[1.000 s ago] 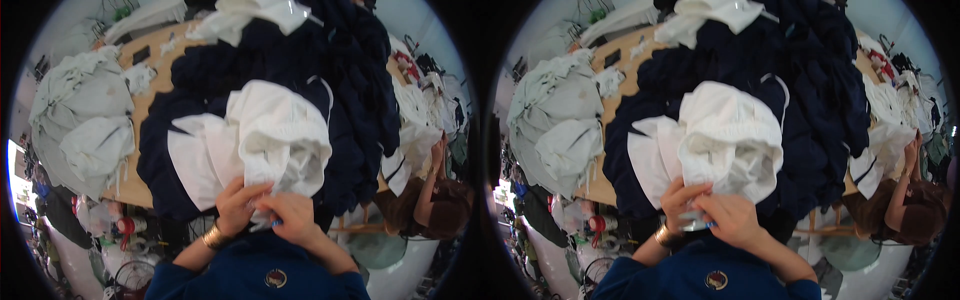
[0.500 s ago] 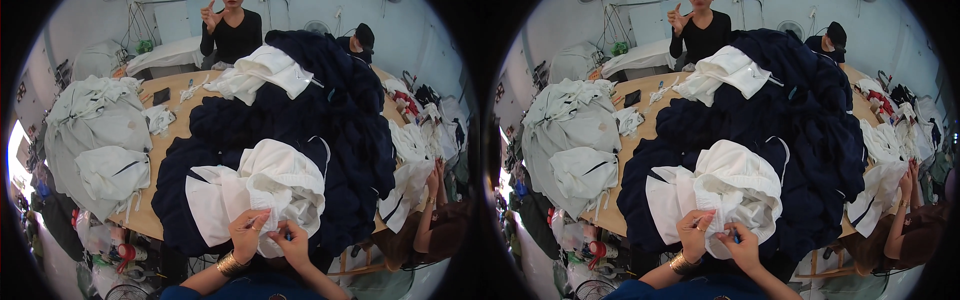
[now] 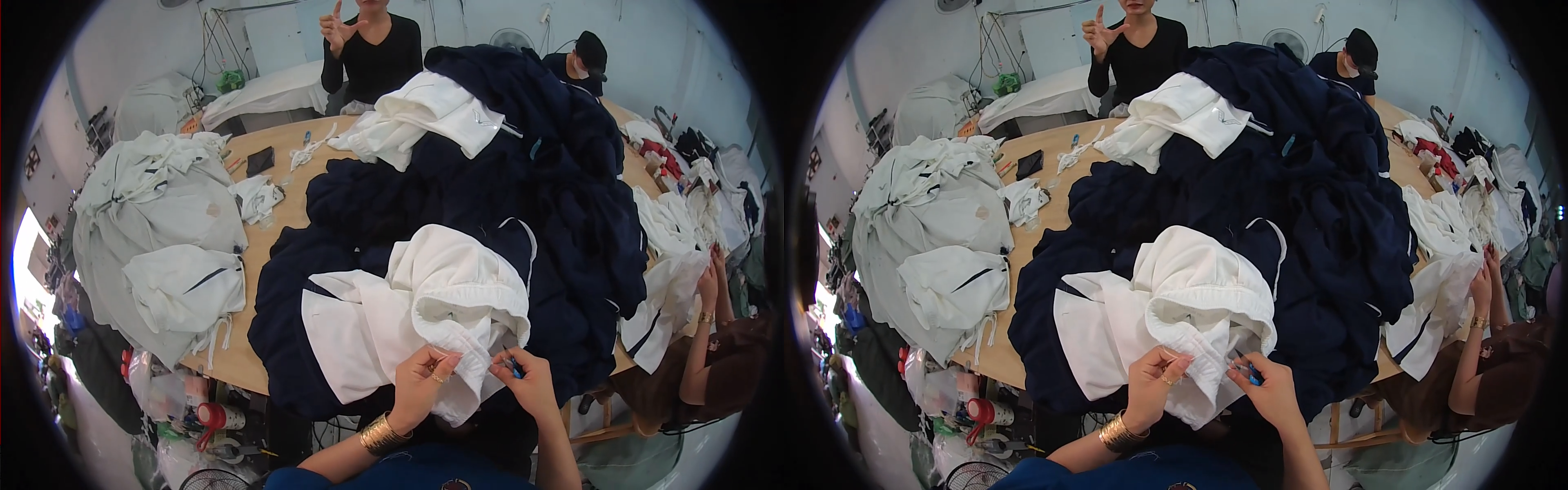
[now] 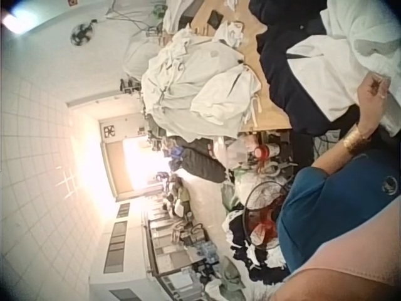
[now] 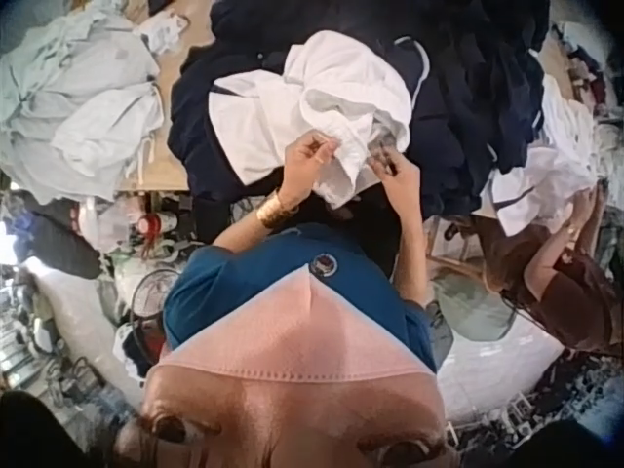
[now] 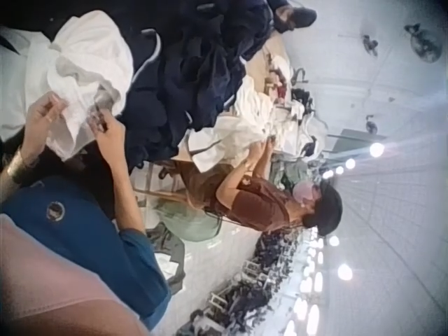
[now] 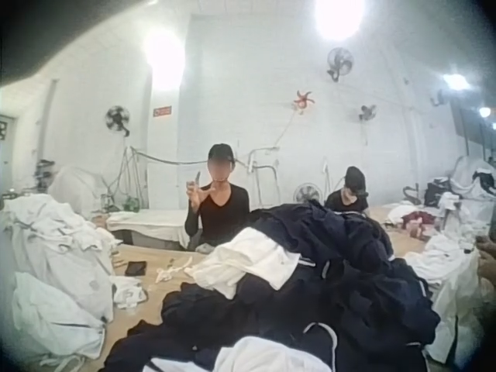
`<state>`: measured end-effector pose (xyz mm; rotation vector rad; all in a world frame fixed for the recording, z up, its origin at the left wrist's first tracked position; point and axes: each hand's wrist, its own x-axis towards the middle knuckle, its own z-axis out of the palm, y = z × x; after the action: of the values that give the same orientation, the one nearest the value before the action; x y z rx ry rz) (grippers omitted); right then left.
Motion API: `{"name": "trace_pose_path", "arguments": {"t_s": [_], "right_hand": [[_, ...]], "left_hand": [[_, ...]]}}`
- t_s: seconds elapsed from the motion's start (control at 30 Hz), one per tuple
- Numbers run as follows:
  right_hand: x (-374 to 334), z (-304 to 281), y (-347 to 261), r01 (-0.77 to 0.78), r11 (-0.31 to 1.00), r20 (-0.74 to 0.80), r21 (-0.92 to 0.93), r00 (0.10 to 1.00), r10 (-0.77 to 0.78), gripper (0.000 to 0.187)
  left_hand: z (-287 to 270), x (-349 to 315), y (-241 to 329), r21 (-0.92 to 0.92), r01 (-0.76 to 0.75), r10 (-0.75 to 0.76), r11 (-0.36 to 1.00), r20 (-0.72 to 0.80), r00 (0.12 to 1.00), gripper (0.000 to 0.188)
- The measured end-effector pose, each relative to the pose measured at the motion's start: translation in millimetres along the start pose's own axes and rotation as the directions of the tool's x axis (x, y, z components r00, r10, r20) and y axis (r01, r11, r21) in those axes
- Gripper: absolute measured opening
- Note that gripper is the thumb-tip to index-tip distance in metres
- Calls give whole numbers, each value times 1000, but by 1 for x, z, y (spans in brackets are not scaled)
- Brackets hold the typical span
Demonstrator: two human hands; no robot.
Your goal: Trimming excess threads and inspecting the waistband of white shorts at a garment factory workbench.
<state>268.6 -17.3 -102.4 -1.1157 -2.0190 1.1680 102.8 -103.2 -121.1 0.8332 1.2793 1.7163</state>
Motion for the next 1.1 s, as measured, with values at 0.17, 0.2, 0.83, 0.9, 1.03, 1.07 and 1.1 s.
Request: {"name": "trace_pose_path", "arguments": {"t_s": [0.17, 0.2, 0.83, 0.9, 1.03, 1.07, 1.1], "right_hand": [[-11, -2, -9, 78, 995, -227, -60, 970, -90, 11], [-14, -5, -19, 72, 997, -280, -25, 957, -77, 10], [-18, 7, -18, -49, 996, -160, 79, 985, 61, 10], [-18, 6, -25, -60, 996, -174, 63, 982, 70, 10], [-26, 9, -35, 59, 998, -211, -7, 976, -59, 28], [-24, 9, -41, 84, 996, -215, -12, 973, -84, 32], [-23, 8, -44, 56, 998, -215, -17, 975, -59, 32]], "left_hand": [[10, -2, -2, -171, -5, -8, 985, -74, 997, 10], [10, -2, -4, -171, -6, -8, 985, -78, 997, 10], [-19, 2, 16, 288, -5, -34, 958, 131, 991, 14], [-24, 4, 7, 270, -3, -25, 963, 100, 995, 14], [-20, -1, 31, -50, 214, -207, 976, 116, 972, 10], [-18, -1, 30, -47, 148, -143, 988, 96, 985, 9], [-14, 0, 31, -79, 123, -115, 989, 100, 988, 10]]}}
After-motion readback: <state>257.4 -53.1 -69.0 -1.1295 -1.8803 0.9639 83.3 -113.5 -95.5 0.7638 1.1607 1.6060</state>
